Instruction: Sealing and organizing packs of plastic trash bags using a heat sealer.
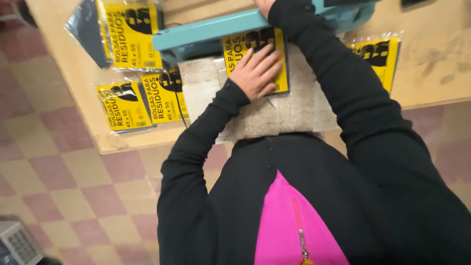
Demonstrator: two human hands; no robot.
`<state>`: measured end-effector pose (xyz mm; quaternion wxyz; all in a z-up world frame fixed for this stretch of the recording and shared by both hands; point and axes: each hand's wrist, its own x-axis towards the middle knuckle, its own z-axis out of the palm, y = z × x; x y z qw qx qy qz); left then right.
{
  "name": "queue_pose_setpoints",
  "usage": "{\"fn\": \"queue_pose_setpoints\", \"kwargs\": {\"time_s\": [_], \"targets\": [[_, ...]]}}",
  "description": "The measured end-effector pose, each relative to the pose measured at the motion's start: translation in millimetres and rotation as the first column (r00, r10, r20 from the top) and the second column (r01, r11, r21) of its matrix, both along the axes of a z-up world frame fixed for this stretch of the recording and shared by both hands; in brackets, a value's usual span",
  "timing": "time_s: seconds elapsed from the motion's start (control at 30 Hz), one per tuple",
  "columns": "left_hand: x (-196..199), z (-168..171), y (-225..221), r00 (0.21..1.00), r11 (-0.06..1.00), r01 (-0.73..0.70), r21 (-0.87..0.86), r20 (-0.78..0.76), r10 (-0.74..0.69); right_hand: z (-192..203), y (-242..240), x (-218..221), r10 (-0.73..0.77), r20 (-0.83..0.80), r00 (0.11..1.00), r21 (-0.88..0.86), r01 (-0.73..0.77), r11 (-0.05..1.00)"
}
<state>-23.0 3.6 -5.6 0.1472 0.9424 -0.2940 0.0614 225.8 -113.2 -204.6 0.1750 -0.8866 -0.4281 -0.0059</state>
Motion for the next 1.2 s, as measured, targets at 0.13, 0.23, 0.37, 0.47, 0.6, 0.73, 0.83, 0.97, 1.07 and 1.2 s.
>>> {"fn": "queue_pose_setpoints", "kwargs": {"time_s": [0.13, 0.23, 0.37, 0.47, 0.6, 0.73, 0.83, 0.97, 1.07, 1.2], "targets": [[-13.5, -12.3, 14.3, 0.886, 0.897, -0.396, -0.194, 0.176, 0.429, 206.9, -3.4, -28.6, -0.229, 0.072, 0.971, 0.040, 0.227, 0.973], [-14.0, 9.3, 12.9, 0.677, 0.689, -0.676, -0.261, 0.150, 0.720, 214.4, -11.4, -31.9, -0.166, 0.105, 0.980, 0.249, 0.136, 0.959], [-3.8, -42.7, 13.7, 0.551, 0.544, -0.761, -0.354, 0.091, 0.830, 256.6, -49.3, -58.5, 0.069, -0.519, 0.852, 0.521, 0.251, 0.816], [1.3, -66.2, 4.9, 0.583, 0.477, -0.749, -0.460, -0.117, 0.804, 268.3, -99.6, -100.6, 0.355, -0.434, 0.828, 0.771, 0.137, 0.622], [-9.8, -81.0, -27.6, 0.759, -0.029, -0.556, -0.831, -0.521, 0.389, 210.5, -159.4, -156.8, -0.075, -0.394, 0.916, 0.690, 0.348, 0.635], [-14.8, -72.1, -75.4, 0.904, -0.282, -0.400, -0.872, -0.426, 0.033, 147.2, -207.1, -193.8, 0.284, -0.822, 0.494, 0.569, 0.692, 0.443], [-20.8, -16.0, -87.2, 0.872, -0.186, -0.490, -0.852, -0.478, -0.104, 93.3, -301.3, -181.1, -0.083, -0.738, 0.670, 0.600, 0.707, 0.375], [-29.4, -3.5, -55.7, 0.912, -0.098, -0.411, -0.906, -0.410, -0.032, 124.1, -412.6, -151.0, -0.035, -0.761, 0.648, 0.611, 0.734, 0.296], [-44.7, -12.8, -19.9, 0.861, -0.016, -0.497, -0.868, -0.495, 0.117, 105.0, -441.6, -145.6, -0.037, -0.826, 0.563, 0.523, 0.788, 0.325], [-66.3, -21.0, 21.8, 0.780, -0.076, -0.579, -0.812, -0.579, 0.237, 84.8, -440.1, -141.4, 0.079, -0.889, 0.452, 0.457, 0.858, 0.236]]}}
